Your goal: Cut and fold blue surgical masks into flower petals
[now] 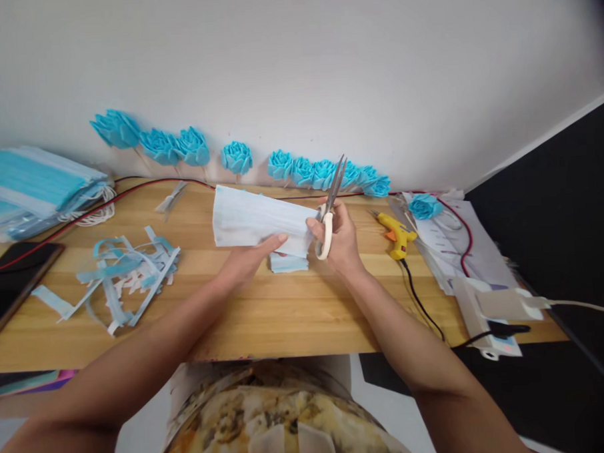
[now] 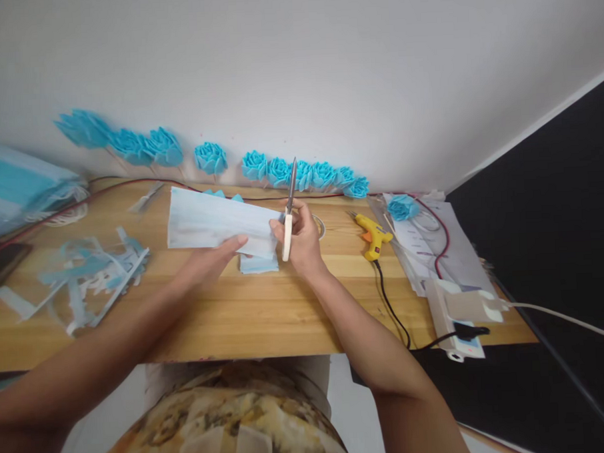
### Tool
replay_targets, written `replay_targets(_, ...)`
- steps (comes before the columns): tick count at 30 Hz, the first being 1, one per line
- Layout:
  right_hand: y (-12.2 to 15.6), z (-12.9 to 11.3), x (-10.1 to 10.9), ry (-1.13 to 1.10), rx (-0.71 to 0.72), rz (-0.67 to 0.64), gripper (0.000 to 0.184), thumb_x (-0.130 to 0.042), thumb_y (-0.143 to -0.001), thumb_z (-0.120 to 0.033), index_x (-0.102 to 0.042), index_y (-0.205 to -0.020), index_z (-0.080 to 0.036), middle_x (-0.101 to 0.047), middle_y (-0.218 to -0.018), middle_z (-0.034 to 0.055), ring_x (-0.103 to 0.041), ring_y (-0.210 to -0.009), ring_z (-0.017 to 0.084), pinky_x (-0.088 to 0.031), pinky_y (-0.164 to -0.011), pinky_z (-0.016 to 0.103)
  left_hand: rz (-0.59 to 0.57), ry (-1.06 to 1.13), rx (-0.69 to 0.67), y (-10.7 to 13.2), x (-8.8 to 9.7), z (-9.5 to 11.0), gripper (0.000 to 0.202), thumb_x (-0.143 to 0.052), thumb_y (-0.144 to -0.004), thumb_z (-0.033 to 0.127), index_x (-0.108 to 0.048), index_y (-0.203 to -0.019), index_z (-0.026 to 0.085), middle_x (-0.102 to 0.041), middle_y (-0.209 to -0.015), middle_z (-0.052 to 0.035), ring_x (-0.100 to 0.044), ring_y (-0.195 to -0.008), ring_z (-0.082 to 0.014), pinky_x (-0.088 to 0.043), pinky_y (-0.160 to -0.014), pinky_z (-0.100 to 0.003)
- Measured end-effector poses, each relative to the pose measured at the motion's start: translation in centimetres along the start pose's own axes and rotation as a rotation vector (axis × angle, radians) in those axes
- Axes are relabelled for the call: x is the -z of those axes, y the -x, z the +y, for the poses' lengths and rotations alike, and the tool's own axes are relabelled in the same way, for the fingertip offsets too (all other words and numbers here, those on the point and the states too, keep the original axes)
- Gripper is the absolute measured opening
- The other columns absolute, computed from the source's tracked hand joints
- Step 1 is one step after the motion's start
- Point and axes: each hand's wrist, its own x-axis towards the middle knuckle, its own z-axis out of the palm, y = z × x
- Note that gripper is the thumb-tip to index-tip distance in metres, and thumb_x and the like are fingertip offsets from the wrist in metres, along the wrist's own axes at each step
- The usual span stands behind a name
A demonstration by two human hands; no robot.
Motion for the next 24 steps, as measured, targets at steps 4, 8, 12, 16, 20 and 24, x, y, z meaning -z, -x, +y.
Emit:
replay_targets(4,0.4,-0.8,0.2,0.061,-0.008,-0.073,0.052,-0.075,-0.072,-0.06,-0.053,-0.11,-0.032,-0.047,-0.078,-0.0031,-0.045,-0.064,0.014,-0.04,-0.058,0.028,0.096,-0.208,-0.06,0.1,0.1,0.3,0.024,-0.083,-0.069,0.039,-0.067,-0.069,0.021,-0.071,-0.074,-0.0037,-0.066,-0.086,-0.0251,-0.055,-0.079,-0.035)
replay_targets(8,0.4,-0.9,0.7,0.021,0.02,-0.207,0.062,-0.068,-0.074,-0.071,-0.05,-0.114,-0.028,-0.056,-0.089,0.0007,-0.052,-0.074,0.016,-0.046,-0.069,0.032,0.172,-0.118,-0.133,-0.2,0.5,1.8,0.028,-0.079,-0.072,0.041,-0.061,-0.067,0.02,-0.067,-0.077,-0.0029,-0.062,-0.081,-0.0201,-0.052,-0.075,-0.032)
replay_targets(12,0.5,-0.7,0.7,-0.044,-0.041,-0.374,0.059,-0.067,-0.077,-0.069,-0.051,-0.115,-0.027,-0.059,-0.094,0.0016,-0.059,-0.082,0.018,-0.049,-0.077,0.034,0.231,0.11,-0.302,-1.0,1.1,3.7,0.027,-0.081,-0.069,0.032,-0.064,-0.089,0.021,-0.068,-0.095,-0.0018,-0.06,-0.083,-0.0158,-0.045,-0.061,-0.025)
replay_targets(16,1.3,-1.0,0.0,-0.062,-0.162,-0.491,0.058,-0.075,-0.073,-0.064,-0.055,-0.109,-0.024,-0.059,-0.087,0.0006,-0.061,-0.077,0.017,-0.049,-0.075,0.033,0.301,0.19,-0.396,-1.7,1.6,4.6,0.033,-0.081,-0.067,0.027,-0.064,-0.095,0.022,-0.069,-0.1,-0.0025,-0.061,-0.086,-0.0161,-0.044,-0.061,-0.025)
replay_targets(20,2.1,-1.5,-0.5,-0.076,-0.265,-0.53,0.058,-0.076,-0.072,-0.063,-0.057,-0.109,-0.022,-0.061,-0.087,0.0014,-0.062,-0.075,0.016,-0.049,-0.069,0.031,0.302,0.171,-0.392,-1.5,1.5,4.7,0.025,-0.08,-0.066,0.025,-0.063,-0.085,0.02,-0.068,-0.089,-0.0021,-0.062,-0.083,-0.017,-0.047,-0.067,-0.027)
replay_targets(24,2.5,-2.0,-0.5,-0.103,-0.341,-0.536,0.059,-0.077,-0.071,-0.063,-0.059,-0.109,-0.022,-0.064,-0.09,0.0026,-0.064,-0.078,0.016,-0.05,-0.07,0.03,0.264,0.133,-0.296,-1.0,1.3,4.4,0.02,-0.079,-0.07,0.028,-0.062,-0.076,0.019,-0.066,-0.082,-0.0012,-0.062,-0.084,-0.0168,-0.05,-0.078,-0.028)
